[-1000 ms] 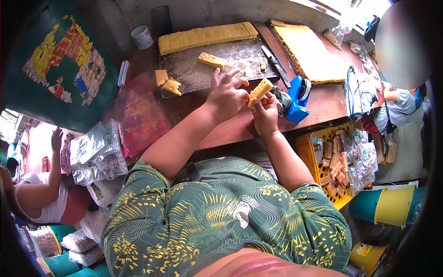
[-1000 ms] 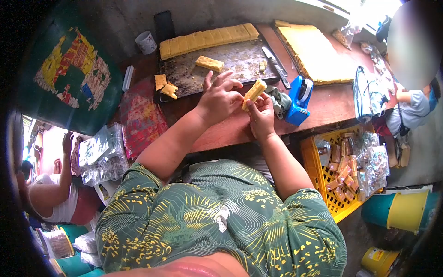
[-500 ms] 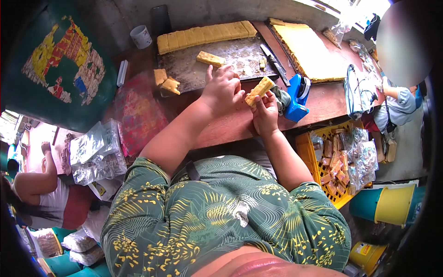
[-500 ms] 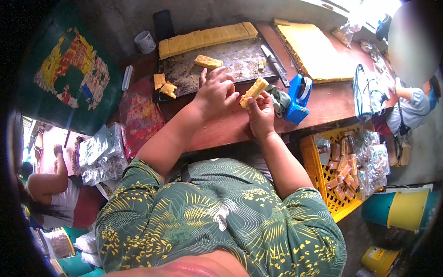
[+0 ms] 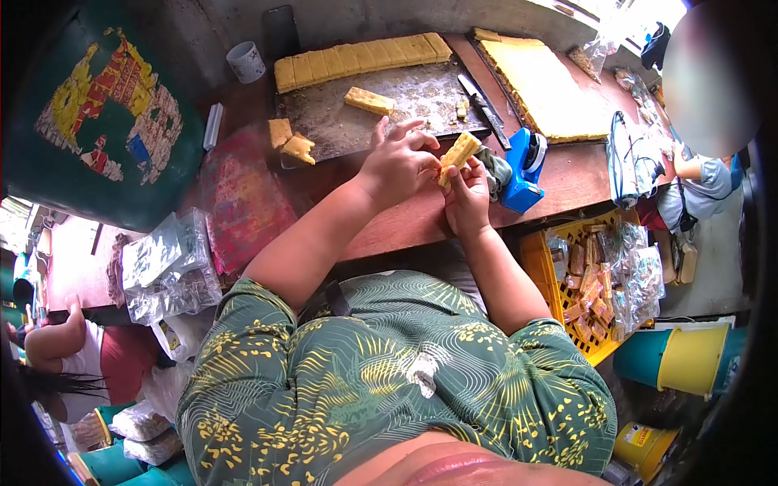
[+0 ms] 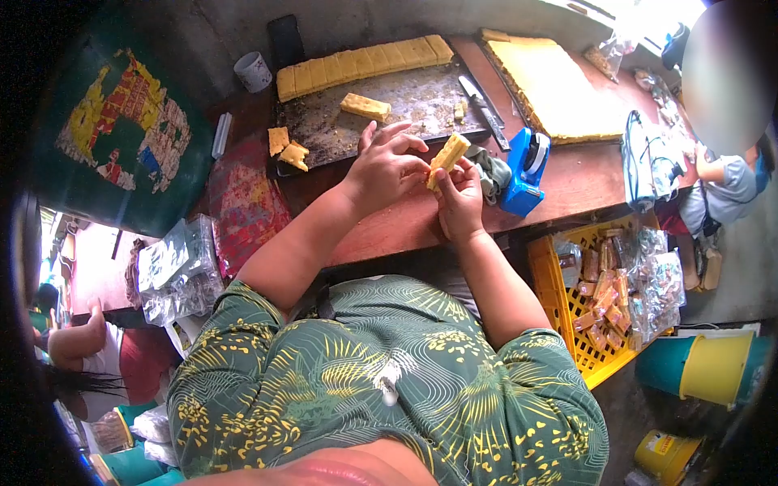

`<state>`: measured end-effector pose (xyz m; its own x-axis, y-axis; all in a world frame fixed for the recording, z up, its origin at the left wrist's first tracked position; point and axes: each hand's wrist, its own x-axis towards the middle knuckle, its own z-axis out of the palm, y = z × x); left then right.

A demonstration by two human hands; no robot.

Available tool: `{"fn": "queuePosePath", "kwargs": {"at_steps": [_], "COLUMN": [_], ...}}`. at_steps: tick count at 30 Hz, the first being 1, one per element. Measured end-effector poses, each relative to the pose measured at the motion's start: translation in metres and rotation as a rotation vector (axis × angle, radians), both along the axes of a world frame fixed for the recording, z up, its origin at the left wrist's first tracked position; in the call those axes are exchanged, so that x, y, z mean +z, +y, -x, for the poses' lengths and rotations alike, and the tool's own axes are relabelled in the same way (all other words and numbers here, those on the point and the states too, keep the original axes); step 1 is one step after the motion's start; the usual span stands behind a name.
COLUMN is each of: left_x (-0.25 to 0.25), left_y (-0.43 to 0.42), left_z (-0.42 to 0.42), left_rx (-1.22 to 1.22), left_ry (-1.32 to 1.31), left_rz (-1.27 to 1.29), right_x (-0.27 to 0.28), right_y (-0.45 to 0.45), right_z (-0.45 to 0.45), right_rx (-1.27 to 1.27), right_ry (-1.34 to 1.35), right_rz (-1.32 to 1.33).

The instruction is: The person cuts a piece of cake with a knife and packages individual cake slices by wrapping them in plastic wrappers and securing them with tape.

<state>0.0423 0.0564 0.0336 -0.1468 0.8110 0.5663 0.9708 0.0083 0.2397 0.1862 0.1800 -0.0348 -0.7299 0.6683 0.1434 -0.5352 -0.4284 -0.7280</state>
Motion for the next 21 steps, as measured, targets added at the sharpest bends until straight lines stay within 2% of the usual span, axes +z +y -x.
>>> {"fn": "queuePosePath", "kwargs": {"at_steps": [11,21], "left_x": [-0.006,-0.002], "left_y": [0.008,-0.002], "left_z": [-0.004,0.004], "left_rx": [-0.022,0.126], "left_ry": [0.019,-0.060], "left_rz": [0.029,0.104], "right_x": [0.006,0.000], "right_y": [-0.002,0.002], "right_z": [-0.001,0.000], "right_rx": [0.007,0.047], "right_ry": [-0.036,0.052], "right_rz": [0.002,0.029]}}
